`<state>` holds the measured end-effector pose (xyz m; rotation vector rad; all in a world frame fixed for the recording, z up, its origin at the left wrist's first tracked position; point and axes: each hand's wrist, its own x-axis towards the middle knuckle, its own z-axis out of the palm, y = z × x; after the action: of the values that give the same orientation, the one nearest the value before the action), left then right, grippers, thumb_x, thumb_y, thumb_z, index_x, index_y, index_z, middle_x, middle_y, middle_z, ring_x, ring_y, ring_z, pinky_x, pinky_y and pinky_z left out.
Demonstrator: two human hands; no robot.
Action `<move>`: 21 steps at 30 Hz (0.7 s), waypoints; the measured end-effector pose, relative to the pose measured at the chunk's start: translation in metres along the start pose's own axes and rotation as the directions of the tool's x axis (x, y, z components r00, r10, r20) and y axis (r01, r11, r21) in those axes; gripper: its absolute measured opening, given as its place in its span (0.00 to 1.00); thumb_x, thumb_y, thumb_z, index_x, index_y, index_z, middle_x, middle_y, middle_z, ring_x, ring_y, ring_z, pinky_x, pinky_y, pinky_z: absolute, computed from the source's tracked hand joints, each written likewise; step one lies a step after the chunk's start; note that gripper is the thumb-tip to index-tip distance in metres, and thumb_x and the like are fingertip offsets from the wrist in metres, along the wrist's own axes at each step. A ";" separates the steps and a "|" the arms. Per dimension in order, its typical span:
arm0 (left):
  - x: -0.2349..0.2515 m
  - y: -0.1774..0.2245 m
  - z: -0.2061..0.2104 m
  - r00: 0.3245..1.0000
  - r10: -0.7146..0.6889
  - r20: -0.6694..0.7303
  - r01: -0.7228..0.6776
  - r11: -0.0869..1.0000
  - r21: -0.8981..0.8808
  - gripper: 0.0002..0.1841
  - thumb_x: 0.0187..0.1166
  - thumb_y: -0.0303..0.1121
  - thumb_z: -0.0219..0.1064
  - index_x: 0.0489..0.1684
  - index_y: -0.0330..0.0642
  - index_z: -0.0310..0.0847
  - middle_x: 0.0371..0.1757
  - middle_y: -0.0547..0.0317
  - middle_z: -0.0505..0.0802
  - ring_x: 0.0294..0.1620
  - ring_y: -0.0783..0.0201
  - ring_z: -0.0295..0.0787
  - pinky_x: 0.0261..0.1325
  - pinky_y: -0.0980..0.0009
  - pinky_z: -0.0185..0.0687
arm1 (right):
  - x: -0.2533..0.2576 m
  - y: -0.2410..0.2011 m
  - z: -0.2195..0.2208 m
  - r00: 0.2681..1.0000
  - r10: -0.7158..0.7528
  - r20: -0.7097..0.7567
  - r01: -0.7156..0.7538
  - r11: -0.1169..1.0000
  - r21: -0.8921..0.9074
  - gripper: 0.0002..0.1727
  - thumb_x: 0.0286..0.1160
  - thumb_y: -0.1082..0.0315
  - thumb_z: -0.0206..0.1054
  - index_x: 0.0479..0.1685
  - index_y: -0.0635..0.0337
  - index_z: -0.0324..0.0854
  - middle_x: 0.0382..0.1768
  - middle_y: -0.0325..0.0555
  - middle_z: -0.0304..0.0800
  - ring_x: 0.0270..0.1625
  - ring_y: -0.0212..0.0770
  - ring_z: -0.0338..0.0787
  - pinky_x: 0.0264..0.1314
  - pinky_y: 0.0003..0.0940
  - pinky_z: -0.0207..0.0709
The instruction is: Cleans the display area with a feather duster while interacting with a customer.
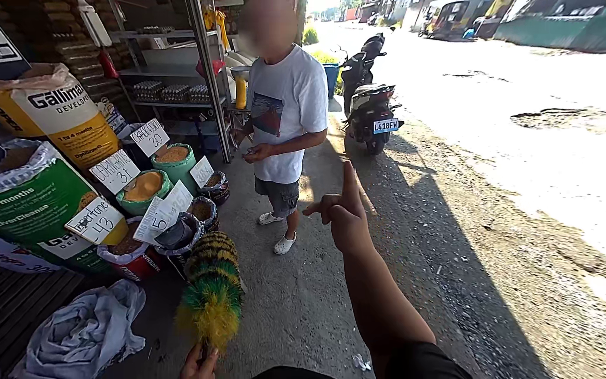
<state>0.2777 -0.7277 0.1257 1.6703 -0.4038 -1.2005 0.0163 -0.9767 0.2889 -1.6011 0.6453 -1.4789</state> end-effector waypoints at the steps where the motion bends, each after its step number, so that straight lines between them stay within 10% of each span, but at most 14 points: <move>1: -0.001 -0.001 0.000 1.000 0.001 -0.004 -0.001 1.000 0.000 0.19 0.88 0.27 0.59 0.76 0.37 0.67 0.25 0.65 0.75 0.12 0.78 0.61 0.14 0.82 0.57 | -0.001 0.000 0.002 0.997 0.073 0.015 -0.073 0.997 -0.004 0.55 0.61 0.81 0.46 0.95 0.57 0.17 0.18 0.30 0.78 0.26 0.28 0.89 0.36 0.28 0.86; 4: -0.004 -0.001 0.002 1.000 -0.003 0.003 0.003 1.000 0.004 0.19 0.88 0.27 0.59 0.76 0.37 0.67 0.26 0.65 0.76 0.13 0.78 0.61 0.14 0.82 0.57 | -0.002 -0.011 0.003 0.989 0.113 0.093 -0.116 0.993 0.023 0.54 0.63 0.82 0.46 0.95 0.56 0.19 0.17 0.31 0.76 0.26 0.30 0.89 0.42 0.33 0.88; 10: -0.003 0.003 0.005 0.999 0.025 0.022 -0.026 1.000 0.013 0.19 0.88 0.27 0.59 0.75 0.36 0.67 0.25 0.66 0.74 0.13 0.78 0.60 0.14 0.82 0.56 | 0.007 -0.033 0.009 0.953 -0.247 0.176 0.240 0.969 0.057 0.56 0.65 0.81 0.47 0.95 0.50 0.15 0.20 0.30 0.82 0.30 0.31 0.92 0.44 0.34 0.90; 21: -0.004 -0.004 0.002 1.000 0.022 -0.007 -0.022 1.000 -0.011 0.18 0.88 0.26 0.61 0.74 0.36 0.71 0.21 0.65 0.74 0.11 0.77 0.60 0.13 0.81 0.55 | -0.015 0.009 0.019 0.948 0.218 0.233 -0.257 0.955 0.150 0.52 0.68 0.80 0.48 0.96 0.53 0.23 0.22 0.41 0.84 0.34 0.42 0.94 0.56 0.45 0.90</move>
<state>0.2729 -0.7239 0.1245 1.6562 -0.4094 -1.1781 0.0333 -0.9648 0.2743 -1.4617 0.5448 -1.1347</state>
